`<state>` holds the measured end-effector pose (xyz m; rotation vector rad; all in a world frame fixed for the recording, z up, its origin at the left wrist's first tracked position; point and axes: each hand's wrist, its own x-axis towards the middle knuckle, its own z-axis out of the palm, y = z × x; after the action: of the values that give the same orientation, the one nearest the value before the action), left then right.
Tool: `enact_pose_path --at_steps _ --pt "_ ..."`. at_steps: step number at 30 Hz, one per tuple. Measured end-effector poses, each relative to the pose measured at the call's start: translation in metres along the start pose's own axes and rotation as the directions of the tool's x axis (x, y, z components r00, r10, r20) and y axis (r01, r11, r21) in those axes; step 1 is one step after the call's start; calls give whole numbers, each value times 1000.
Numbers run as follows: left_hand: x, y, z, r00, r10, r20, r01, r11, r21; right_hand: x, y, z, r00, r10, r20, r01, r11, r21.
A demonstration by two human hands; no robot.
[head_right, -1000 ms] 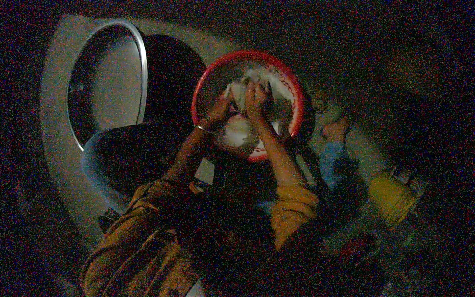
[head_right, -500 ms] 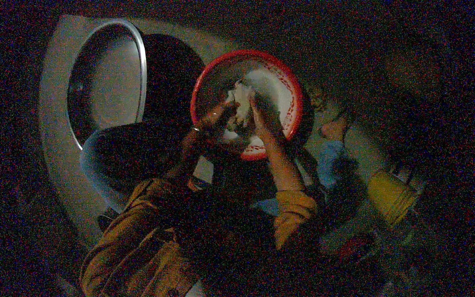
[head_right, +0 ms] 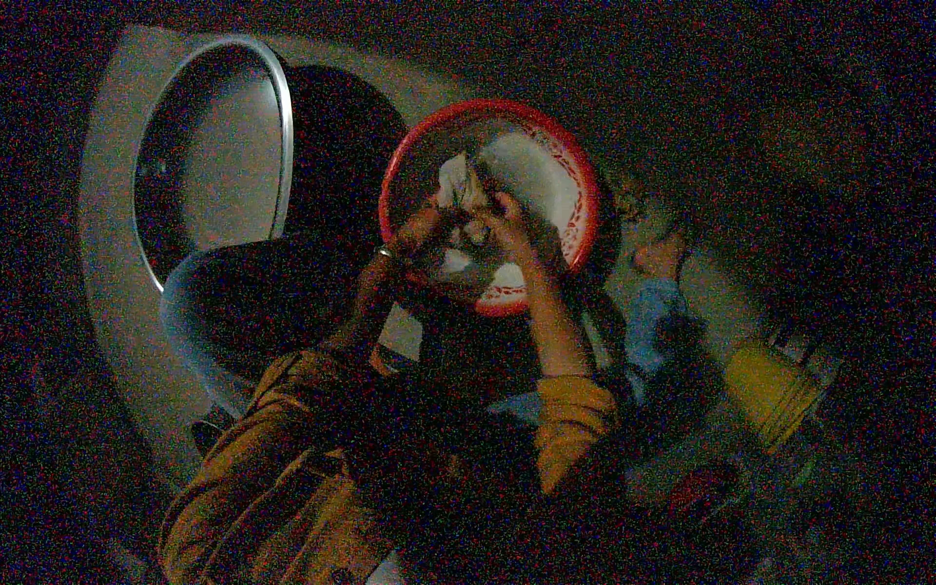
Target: The person sits on the floor and hand-washes a light-colored cloth in a red plastic basin filled with soapy water. They repeatedly scrub, squeeze, and rinse the cloth by hand, occasionally lifting it to wring out excess water before submerging it again.
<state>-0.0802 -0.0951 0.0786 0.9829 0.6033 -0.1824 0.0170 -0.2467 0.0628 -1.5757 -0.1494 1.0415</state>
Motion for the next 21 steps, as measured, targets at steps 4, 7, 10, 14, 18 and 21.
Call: enact_pose_path --at_steps 4,7,10,14,18,21 --pt "11 -27 -23 998 -10 -59 -1 984 -179 3 -18 -47 995 76 63 -70 993 -97" --pt "13 -32 -40 989 108 -102 -108 994 1 -3 -21 -66 957 71 -280 -119 980 -157" --pt "44 -94 -44 842 128 -524 133 892 432 11 42 -78 757 -249 -604 -52 898 -436" --pt "46 -113 -51 809 291 -510 76 809 582 14 49 -29 798 -580 -164 174 483 -858" --pt "38 -95 -46 797 377 -472 -128 869 478 8 -14 -28 997 72 -17 -57 606 -793" --pt "31 -91 -20 769 299 -565 45 856 514 4 -27 -39 986 -56 -154 -126 343 -931"
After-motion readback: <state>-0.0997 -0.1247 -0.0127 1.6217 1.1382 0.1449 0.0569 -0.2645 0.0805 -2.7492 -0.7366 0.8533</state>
